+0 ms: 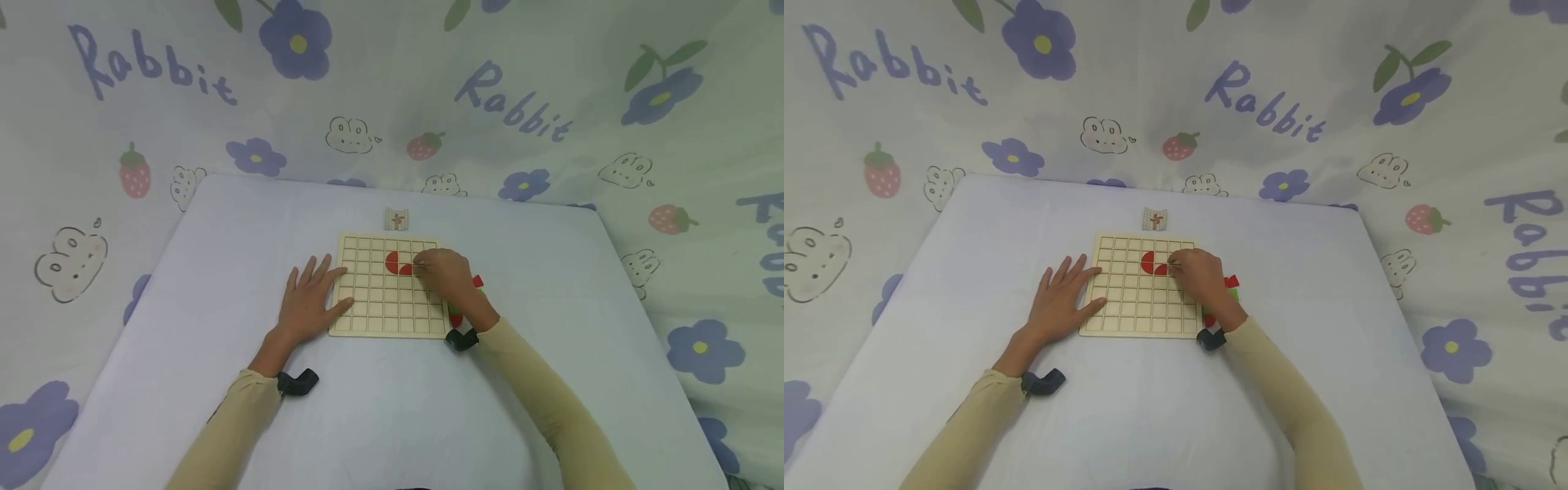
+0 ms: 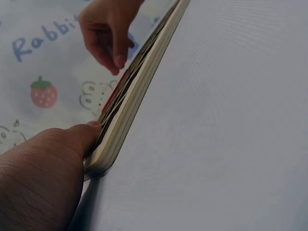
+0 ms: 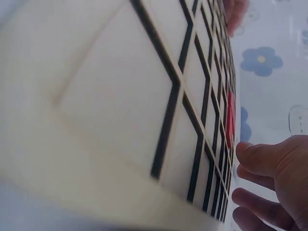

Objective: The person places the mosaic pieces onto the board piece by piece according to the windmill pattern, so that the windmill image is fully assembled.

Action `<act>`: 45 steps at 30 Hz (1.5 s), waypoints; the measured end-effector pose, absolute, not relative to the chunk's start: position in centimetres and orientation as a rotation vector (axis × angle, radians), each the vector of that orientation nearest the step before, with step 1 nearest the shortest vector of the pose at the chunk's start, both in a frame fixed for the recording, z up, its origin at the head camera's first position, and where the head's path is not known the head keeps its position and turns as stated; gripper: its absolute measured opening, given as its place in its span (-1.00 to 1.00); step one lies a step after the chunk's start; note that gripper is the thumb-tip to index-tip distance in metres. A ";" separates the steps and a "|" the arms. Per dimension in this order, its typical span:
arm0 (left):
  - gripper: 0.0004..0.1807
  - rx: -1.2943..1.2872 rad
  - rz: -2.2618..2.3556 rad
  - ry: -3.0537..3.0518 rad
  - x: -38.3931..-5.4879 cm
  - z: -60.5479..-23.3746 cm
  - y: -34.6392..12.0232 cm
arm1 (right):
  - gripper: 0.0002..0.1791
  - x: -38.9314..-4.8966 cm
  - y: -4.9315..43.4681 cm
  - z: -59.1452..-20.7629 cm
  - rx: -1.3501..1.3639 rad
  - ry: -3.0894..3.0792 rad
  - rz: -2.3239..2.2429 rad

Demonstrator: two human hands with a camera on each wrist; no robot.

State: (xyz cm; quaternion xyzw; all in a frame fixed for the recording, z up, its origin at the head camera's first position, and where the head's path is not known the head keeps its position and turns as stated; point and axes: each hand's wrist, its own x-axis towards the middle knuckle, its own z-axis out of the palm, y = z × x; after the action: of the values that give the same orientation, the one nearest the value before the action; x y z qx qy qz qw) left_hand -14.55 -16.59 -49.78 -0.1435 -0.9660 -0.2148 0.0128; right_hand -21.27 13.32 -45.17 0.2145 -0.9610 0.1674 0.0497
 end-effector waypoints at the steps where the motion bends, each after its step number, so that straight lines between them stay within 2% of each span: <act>1: -0.20 -0.449 -0.671 -3.010 -14.6 -49.8 -16.6 | -0.86 -21.1 13.7 -45.1 0.619 -2.942 0.524; 10: -0.19 -0.441 -0.654 -3.009 -14.6 -50.0 -16.8 | -0.69 -20.0 17.9 -44.6 0.232 -3.127 0.591; 16: -0.19 -0.433 -0.653 -3.001 -14.5 -49.9 -16.9 | -0.57 -19.5 20.6 -44.5 0.111 -3.162 0.467; 25: -0.19 -0.427 -0.658 -3.006 -14.3 -50.1 -16.8 | -0.50 -18.9 22.5 -44.6 -0.074 -3.247 0.450; 35: -0.19 -0.425 -0.659 -2.998 -14.4 -50.3 -16.3 | -0.66 -17.9 21.9 -44.7 -0.048 -3.213 0.694; 42: -0.19 -0.433 -0.650 -3.008 -14.5 -50.5 -16.2 | -0.57 -18.0 22.1 -44.9 0.038 -3.246 0.732; 45: -0.20 -0.437 -0.666 -2.995 -14.6 -50.3 -16.2 | -0.61 -18.3 22.1 -45.2 0.122 -3.245 0.761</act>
State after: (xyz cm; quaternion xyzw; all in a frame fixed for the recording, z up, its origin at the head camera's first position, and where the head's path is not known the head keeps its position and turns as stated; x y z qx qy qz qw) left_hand -14.55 -16.19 -50.30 -0.1409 -0.9662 -0.2148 0.0213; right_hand -18.29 22.11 -45.25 0.0363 -0.9684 0.2272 -0.0965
